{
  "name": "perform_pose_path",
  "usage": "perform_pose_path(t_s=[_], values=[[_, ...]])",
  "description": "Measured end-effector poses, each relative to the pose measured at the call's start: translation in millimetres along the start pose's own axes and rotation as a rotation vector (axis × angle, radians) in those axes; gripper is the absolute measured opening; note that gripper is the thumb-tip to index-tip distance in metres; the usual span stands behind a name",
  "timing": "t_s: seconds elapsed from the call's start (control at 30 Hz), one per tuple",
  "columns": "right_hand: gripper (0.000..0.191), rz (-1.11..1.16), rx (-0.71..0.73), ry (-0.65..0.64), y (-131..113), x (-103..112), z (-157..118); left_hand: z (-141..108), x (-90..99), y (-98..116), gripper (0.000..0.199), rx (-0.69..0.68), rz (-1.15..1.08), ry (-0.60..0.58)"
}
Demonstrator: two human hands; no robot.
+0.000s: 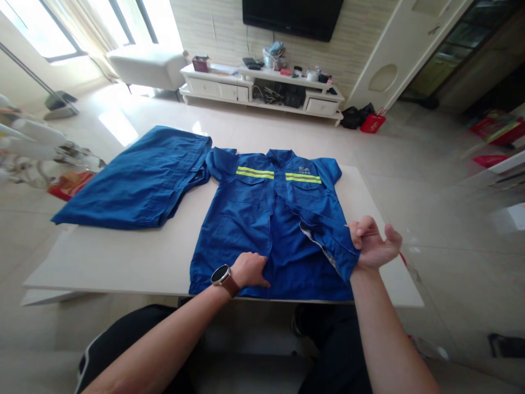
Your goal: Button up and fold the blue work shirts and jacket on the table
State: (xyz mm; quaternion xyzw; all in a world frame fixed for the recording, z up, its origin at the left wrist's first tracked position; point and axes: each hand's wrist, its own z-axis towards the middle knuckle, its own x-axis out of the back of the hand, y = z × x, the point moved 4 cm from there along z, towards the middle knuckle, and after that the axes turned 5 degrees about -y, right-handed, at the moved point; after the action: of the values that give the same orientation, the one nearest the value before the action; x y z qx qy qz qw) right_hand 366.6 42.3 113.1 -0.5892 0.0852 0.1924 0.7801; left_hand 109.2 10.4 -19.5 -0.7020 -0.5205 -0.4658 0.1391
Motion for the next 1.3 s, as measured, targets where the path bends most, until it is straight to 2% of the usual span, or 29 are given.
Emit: perform_pose_path(t_s=[0.1, 0.27, 0.4, 0.5, 0.57, 0.63, 0.7, 0.73, 0.83, 0.87, 0.9, 0.93, 0.97, 1.1, 1.17, 1.23, 1.3], values=[[0.048, 0.012, -0.033, 0.026, 2, 5, 2, -5, -8.2, 15, 0.059, -0.070, 0.062, -0.024], [0.051, -0.023, -0.039, 0.061, 3, 5, 2, -14, -3.9, 21, 0.024, -0.181, 0.062, -0.061], [0.052, -0.008, -0.015, 0.139, 1, 9, -1, -19, 2.0, 16, 0.025, -0.200, 0.003, -0.091], [0.050, -0.002, 0.025, 0.189, 0, 7, -2, -21, -2.7, 11, 0.022, -0.177, -0.091, -0.202], [0.049, -0.004, 0.004, 0.137, 5, -6, -3, -21, -3.6, 8, 0.019, -0.188, -0.192, -0.295], [0.049, -0.022, -0.048, 0.045, 17, -27, -7, -19, 4.5, 2, 0.016, -0.214, -0.269, -0.291], [0.048, -0.107, -0.172, -0.129, 38, -55, -16, -17, 19.9, -9, 0.018, -0.180, -0.277, -0.164], [0.045, -0.185, -0.278, -0.275, 52, -71, -23, -16, 27.7, -16, 0.022, -0.132, -0.261, -0.083], [0.026, -0.480, -0.657, -0.887, 98, -106, -55, -16, 42.9, -37, 0.030, 0.043, -0.177, 0.160], [0.022, -0.561, -0.725, -1.045, 108, -110, -64, -16, 43.4, -40, 0.034, 0.078, -0.146, 0.211], [0.021, -0.627, -0.742, -1.126, 116, -111, -68, -15, 41.5, -42, 0.039, 0.092, -0.121, 0.240], [0.022, -0.680, -0.724, -1.137, 120, -110, -67, -14, 37.6, -41, 0.045, 0.091, -0.107, 0.244], [0.023, -0.728, -0.687, -1.089, 123, -107, -63, -13, 32.0, -40, 0.051, 0.083, -0.105, 0.223], [0.029, -1.066, -0.493, -0.680, 122, -82, -34, -6, 9.6, -27, 0.065, 0.068, -0.112, 0.078], [0.036, -1.309, -0.469, -0.563, 125, -71, -27, -3, 4.7, -23, 0.070, 0.080, -0.078, 0.053], [0.047, -1.484, -0.550, -0.594, 133, -65, -31, -1, 3.3, -21, 0.073, 0.088, -0.054, 0.046], [0.052, -1.574, -0.639, -0.717, 142, -66, -38, -1, 3.2, -20, 0.075, 0.092, -0.048, 0.031]])
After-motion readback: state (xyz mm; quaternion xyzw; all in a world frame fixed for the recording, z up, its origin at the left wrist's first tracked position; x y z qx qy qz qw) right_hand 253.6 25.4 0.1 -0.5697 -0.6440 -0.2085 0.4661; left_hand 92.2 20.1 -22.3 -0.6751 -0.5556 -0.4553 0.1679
